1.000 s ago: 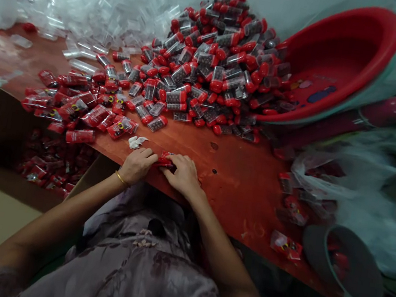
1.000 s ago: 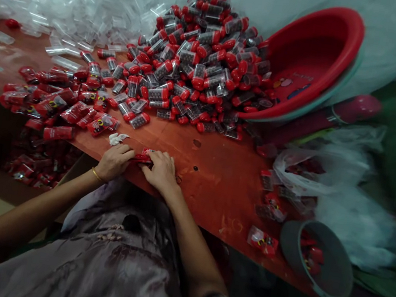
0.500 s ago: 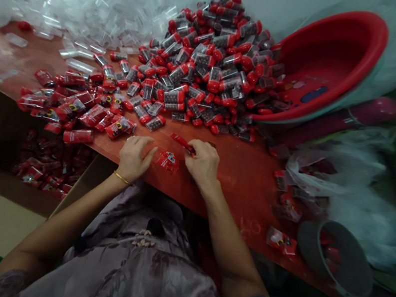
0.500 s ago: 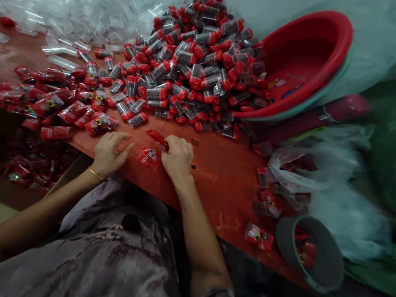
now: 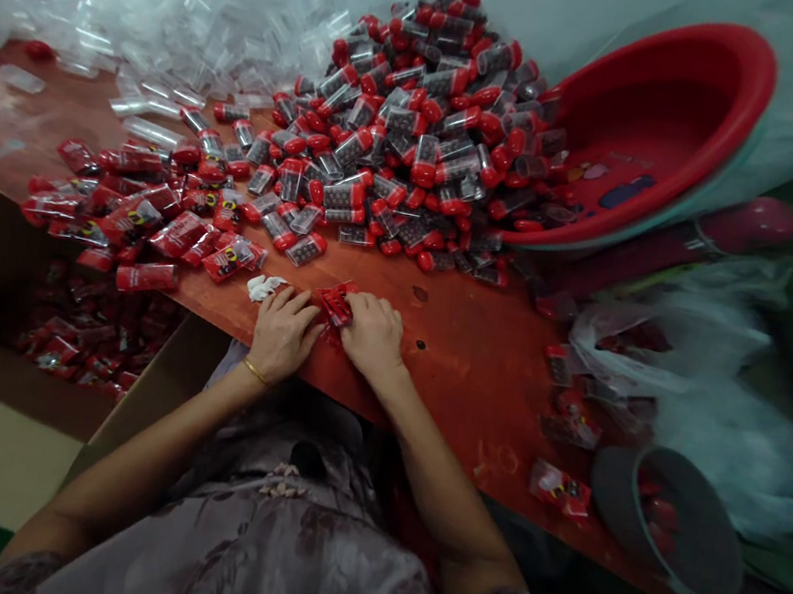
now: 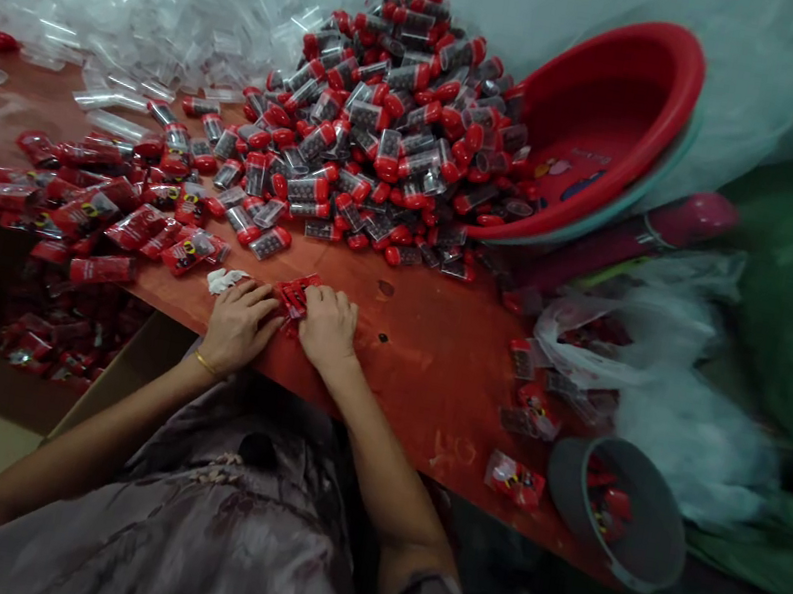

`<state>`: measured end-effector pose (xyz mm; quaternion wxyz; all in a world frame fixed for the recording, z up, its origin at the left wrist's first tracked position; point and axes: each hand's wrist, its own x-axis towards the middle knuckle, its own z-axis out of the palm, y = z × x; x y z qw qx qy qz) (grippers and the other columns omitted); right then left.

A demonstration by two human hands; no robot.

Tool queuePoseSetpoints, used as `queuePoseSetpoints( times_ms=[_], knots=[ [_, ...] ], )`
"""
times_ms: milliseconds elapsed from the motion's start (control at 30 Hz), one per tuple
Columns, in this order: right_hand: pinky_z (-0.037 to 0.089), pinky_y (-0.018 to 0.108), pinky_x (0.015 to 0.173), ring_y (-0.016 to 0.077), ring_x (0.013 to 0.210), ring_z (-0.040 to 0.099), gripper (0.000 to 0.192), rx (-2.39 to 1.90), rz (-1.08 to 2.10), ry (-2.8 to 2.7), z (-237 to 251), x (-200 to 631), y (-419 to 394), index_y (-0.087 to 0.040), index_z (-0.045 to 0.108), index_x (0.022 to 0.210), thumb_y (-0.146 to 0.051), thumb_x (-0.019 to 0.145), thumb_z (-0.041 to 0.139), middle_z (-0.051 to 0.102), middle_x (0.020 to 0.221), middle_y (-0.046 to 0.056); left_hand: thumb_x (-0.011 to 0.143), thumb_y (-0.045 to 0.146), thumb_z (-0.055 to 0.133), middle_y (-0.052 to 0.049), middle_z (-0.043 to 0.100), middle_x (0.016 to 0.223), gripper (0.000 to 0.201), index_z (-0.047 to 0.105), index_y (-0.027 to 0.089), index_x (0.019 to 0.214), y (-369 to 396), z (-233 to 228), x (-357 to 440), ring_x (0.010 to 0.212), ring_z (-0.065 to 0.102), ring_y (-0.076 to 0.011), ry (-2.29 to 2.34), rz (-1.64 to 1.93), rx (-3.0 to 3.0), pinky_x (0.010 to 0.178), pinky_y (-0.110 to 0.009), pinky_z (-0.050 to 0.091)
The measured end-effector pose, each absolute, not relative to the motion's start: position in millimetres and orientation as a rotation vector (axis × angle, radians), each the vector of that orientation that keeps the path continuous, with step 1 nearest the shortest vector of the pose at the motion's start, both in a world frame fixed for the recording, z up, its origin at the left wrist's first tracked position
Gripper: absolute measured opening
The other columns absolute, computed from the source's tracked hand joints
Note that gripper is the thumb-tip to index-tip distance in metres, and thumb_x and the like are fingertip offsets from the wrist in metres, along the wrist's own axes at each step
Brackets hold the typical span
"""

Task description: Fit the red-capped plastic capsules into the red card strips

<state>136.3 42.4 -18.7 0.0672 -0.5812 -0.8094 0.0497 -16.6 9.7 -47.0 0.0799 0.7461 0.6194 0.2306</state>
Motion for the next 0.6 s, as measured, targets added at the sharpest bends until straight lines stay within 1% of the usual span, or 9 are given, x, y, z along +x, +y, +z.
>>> queuePoseSetpoints(
  times_ms=[67,167,233,300,367,400,467,500,600],
  knots=[
    [0.038,0.037,0.078,0.0264,0.096,0.053,0.035,-1.774,0.244,-2.435,-10.3,136.1,45.0,-0.020,0.059,0.110,-0.025,0.076,0.064,0.063,0.109,0.010,0.086,0.035,0.050,-0.007,0.060,0.126,0.028,0.066,0.021,0.104,12.1,-48.4,-16.3,0.122,0.045,-0.0308,1.856,0.673,2.235,0.102,-0.047,0.031],
    [0.041,0.040,0.082,0.0266,0.099,0.055,0.052,-1.757,0.418,-2.412,-4.1,145.7,46.7,-0.022,0.059,0.113,-0.039,0.066,0.075,0.063,0.113,0.009,0.086,0.033,0.049,-0.006,0.062,0.123,0.025,0.067,0.023,0.099,11.1,-48.6,-19.9,0.123,0.046,-0.0291,1.847,0.707,2.198,0.102,-0.046,0.031],
    [0.042,0.040,0.085,0.0251,0.101,0.056,0.057,-1.655,0.534,-2.338,-7.5,158.4,45.5,-0.023,0.059,0.114,-0.042,0.063,0.077,0.063,0.114,0.007,0.088,0.031,0.046,-0.007,0.065,0.118,0.025,0.067,0.022,0.098,9.2,-46.2,-24.0,0.120,0.049,-0.0271,1.863,0.778,2.149,0.101,-0.043,0.033],
    [0.044,0.037,0.086,0.0222,0.099,0.058,0.046,-1.554,0.595,-2.181,-17.8,172.3,42.9,-0.022,0.062,0.109,-0.040,0.068,0.074,0.065,0.110,0.006,0.089,0.030,0.043,-0.007,0.067,0.112,0.027,0.066,0.020,0.099,8.6,-41.2,-24.7,0.113,0.053,-0.0250,1.900,0.860,2.100,0.099,-0.041,0.035],
    [0.047,0.034,0.079,0.0196,0.087,0.061,0.031,-1.563,0.617,-1.955,-32.4,183.5,39.7,-0.020,0.065,0.100,-0.038,0.075,0.066,0.067,0.100,0.007,0.090,0.033,0.043,-0.007,0.069,0.109,0.029,0.066,0.020,0.101,11.8,-34.4,-18.9,0.108,0.055,-0.0237,1.900,0.906,2.099,0.098,-0.040,0.036],
    [0.048,0.032,0.075,0.0186,0.080,0.062,0.027,-1.596,0.623,-1.845,-40.0,187.1,38.0,-0.018,0.066,0.097,-0.037,0.078,0.061,0.068,0.094,0.007,0.090,0.035,0.043,-0.007,0.068,0.109,0.030,0.066,0.020,0.102,15.3,-31.0,-13.5,0.108,0.055,-0.0238,1.882,0.906,2.119,0.098,-0.040,0.035],
    [0.048,0.030,0.068,0.0171,0.071,0.061,0.024,-1.655,0.617,-1.694,-52.8,190.0,34.3,-0.017,0.066,0.091,-0.036,0.082,0.054,0.068,0.087,0.007,0.089,0.041,0.045,-0.009,0.065,0.117,0.034,0.065,0.020,0.106,25.8,-25.7,-0.1,0.112,0.053,-0.0259,1.841,0.853,2.178,0.098,-0.042,0.035],
    [0.048,0.030,0.067,0.0167,0.069,0.060,0.023,-1.663,0.595,-1.672,-57.2,189.7,32.4,-0.017,0.066,0.089,-0.035,0.082,0.052,0.068,0.085,0.006,0.087,0.044,0.047,-0.011,0.062,0.122,0.036,0.065,0.020,0.107,32.1,-24.4,6.5,0.116,0.050,-0.0279,1.835,0.807,2.203,0.098,-0.043,0.035],
    [0.046,0.030,0.073,0.0168,0.074,0.060,0.020,-1.633,0.466,-1.754,-61.8,185.8,27.4,-0.019,0.066,0.085,-0.031,0.083,0.051,0.068,0.085,0.005,0.081,0.047,0.056,-0.012,0.056,0.130,0.037,0.067,0.023,0.107,49.6,-26.6,19.6,0.126,0.041,-0.0335,1.838,0.611,2.220,0.100,-0.050,0.031]
  ],
)
